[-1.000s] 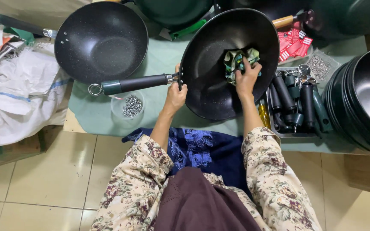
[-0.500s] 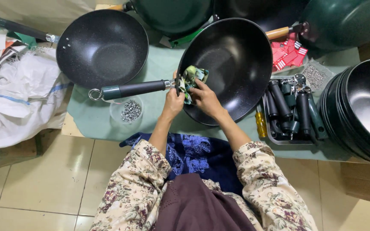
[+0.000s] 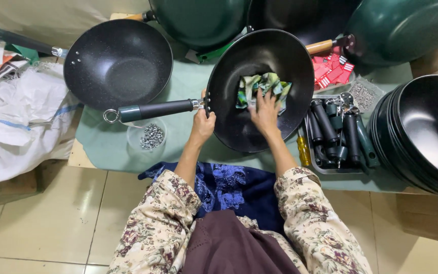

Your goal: Wiping a wok and assembling a handle onto a lid

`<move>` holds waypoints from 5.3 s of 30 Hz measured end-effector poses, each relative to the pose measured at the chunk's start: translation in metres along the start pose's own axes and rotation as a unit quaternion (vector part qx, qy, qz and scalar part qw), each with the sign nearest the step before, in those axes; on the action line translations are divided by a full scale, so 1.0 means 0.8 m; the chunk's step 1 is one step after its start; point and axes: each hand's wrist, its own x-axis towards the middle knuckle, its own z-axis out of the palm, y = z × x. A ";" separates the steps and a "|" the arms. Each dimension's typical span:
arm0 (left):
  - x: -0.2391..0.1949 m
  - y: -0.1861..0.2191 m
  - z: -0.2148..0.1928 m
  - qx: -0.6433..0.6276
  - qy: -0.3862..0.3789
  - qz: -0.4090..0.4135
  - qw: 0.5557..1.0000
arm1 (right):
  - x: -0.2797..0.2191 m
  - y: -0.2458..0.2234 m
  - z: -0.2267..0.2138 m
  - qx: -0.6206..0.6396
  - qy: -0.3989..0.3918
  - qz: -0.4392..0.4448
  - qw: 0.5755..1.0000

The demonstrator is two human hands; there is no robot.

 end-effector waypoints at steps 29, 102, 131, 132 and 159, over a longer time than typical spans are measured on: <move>0.038 -0.095 0.051 0.016 -0.069 0.014 0.997 | 0.133 0.016 -0.020 0.085 0.145 0.045 0.985; 0.038 -0.184 0.087 -0.014 0.048 0.165 0.985 | -0.045 -0.176 -0.068 0.286 0.236 -0.286 0.883; 0.063 -0.204 0.081 0.025 -0.038 -0.011 0.999 | -0.071 -0.087 0.004 0.176 -0.099 -0.148 0.968; 0.063 -0.206 0.081 0.026 -0.030 -0.010 0.999 | -0.085 -0.070 0.001 0.113 -0.136 -0.184 0.967; 0.045 -0.165 0.056 0.030 -0.030 -0.020 0.999 | -0.078 -0.052 -0.052 0.186 -0.186 -0.181 0.948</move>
